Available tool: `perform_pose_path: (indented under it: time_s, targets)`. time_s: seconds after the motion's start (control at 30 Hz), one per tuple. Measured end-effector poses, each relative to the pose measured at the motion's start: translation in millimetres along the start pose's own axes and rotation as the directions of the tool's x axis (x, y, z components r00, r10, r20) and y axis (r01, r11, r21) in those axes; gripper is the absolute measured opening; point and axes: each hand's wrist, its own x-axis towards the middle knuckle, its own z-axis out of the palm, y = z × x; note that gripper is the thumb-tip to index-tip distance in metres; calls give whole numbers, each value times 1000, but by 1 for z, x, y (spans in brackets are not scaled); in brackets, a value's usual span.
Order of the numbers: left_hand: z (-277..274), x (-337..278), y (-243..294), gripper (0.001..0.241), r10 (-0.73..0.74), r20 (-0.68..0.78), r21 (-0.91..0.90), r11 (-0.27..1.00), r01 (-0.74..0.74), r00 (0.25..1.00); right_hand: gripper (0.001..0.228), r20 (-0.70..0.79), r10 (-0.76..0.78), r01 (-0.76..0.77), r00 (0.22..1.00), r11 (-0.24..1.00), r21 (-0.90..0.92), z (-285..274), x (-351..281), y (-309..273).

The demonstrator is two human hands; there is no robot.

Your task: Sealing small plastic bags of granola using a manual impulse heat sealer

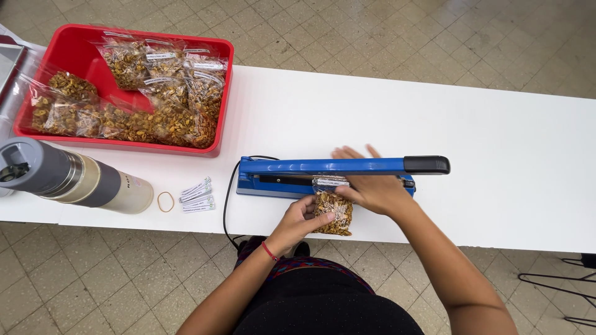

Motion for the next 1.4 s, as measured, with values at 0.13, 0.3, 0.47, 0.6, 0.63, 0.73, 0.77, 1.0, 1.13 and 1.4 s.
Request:
perform_pose_path:
  time_s: [0.13, 0.3, 0.47, 0.6, 0.63, 0.73, 0.77, 1.0, 1.13, 1.4]
  targets:
    - [1, -2, 5, 42, 10, 1, 11, 1000, -10, 1000, 59, -79, 87, -94, 993, 991, -99, 21, -20, 22]
    - [1, -1, 2, 50, -20, -7, 34, 999, 20, 1000, 30, -129, 350, -244, 928, 832, 499, 9, -33, 19]
    - [2, -3, 5, 45, -29, -1, 14, 999, 29, 1000, 32, -80, 439, -264, 895, 667, 697, -21, -33, 0]
    - [-1, -1, -2, 47, -42, 10, -4, 999, 42, 999, 44, -18, 484, -269, 875, 518, 812, -27, -26, 4]
    - [-1, -1, -2, 47, -41, 7, -5, 999, 41, 999, 44, -18, 482, -269, 876, 519, 812, -27, -25, 4]
    - [-1, -3, -3, 43, -64, 14, -44, 997, 64, 998, 42, 25, 461, -254, 887, 442, 860, -28, -22, 5]
    - [-2, -3, -5, 40, -57, 29, -73, 996, 59, 998, 37, 6, 449, -221, 893, 428, 876, -29, -22, 6]
    - [-4, -9, 0, 33, -18, 66, -113, 993, 26, 998, 29, -34, 442, -94, 896, 265, 960, -35, -25, -1]
    - [-5, -12, 3, 36, -20, 70, -106, 994, 27, 997, 23, -50, 444, -81, 895, 271, 959, -14, -26, 6]
    - [-2, -10, 4, 31, -7, 75, -109, 994, 15, 997, 29, -148, 478, -28, 866, 341, 940, -2, -20, 5]
